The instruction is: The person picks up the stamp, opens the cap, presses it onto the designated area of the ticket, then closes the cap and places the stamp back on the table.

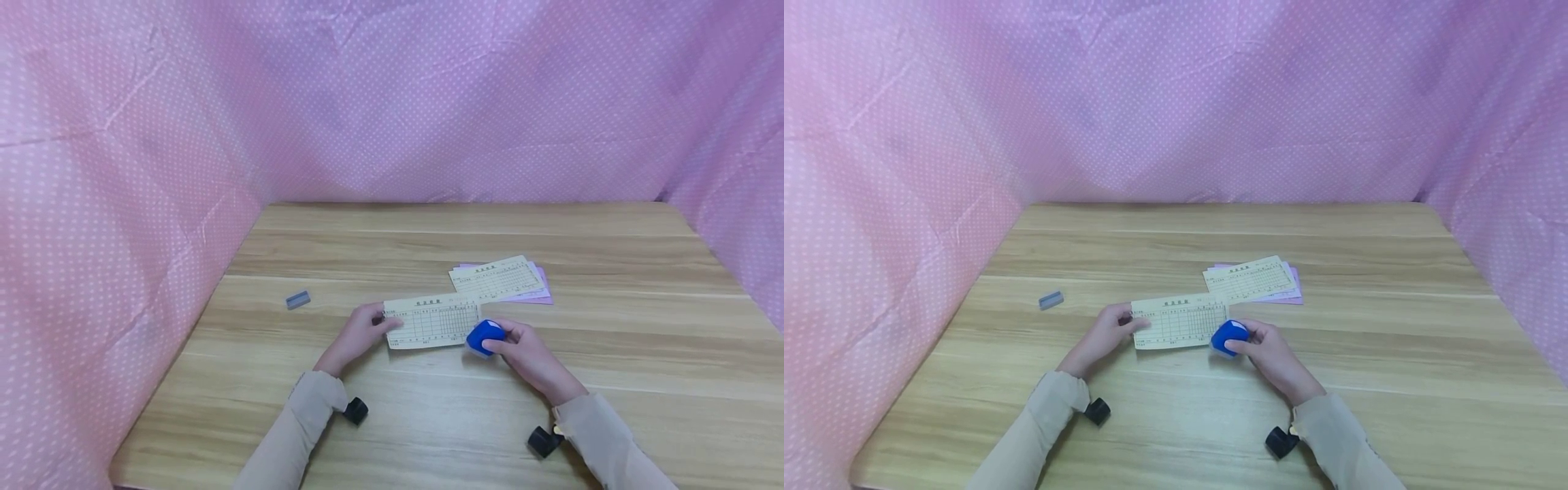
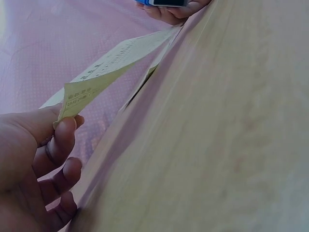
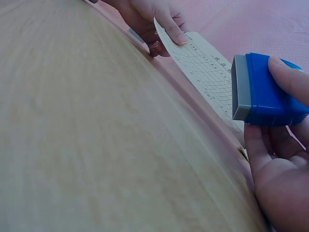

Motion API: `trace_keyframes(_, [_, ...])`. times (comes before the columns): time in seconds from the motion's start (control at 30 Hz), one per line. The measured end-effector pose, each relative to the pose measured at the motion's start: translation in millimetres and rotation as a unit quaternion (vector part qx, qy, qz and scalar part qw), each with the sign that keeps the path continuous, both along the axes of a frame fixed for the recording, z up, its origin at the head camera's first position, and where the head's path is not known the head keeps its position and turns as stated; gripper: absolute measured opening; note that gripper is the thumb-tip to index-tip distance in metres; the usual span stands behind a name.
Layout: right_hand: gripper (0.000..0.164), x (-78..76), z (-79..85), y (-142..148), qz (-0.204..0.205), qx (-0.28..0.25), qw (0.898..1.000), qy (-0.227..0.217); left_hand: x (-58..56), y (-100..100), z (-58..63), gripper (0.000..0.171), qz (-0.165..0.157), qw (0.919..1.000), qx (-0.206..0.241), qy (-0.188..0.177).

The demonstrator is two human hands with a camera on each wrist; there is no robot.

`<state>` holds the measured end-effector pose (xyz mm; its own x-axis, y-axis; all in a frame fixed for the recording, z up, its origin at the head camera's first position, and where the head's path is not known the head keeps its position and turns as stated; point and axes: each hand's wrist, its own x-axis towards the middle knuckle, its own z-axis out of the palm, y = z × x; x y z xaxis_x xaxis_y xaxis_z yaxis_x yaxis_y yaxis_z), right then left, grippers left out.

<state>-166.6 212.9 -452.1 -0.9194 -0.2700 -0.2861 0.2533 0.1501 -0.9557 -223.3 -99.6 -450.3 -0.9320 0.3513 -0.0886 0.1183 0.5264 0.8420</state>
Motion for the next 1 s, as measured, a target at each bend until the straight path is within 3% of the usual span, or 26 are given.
trace_keyframes(0.4, [0.059, 2.1, 0.7, 1.1, 0.012, -0.015, 1.000, 0.016, -6.0, 0.2, 1.5, 0.030, 0.007, 0.9990, 0.042, -0.016])
trace_keyframes(1.0, [0.060, 2.0, -1.4, 1.8, 0.022, -0.025, 0.999, 0.017, -12.0, -3.2, 0.5, 0.027, 0.022, 0.9983, 0.051, -0.019])
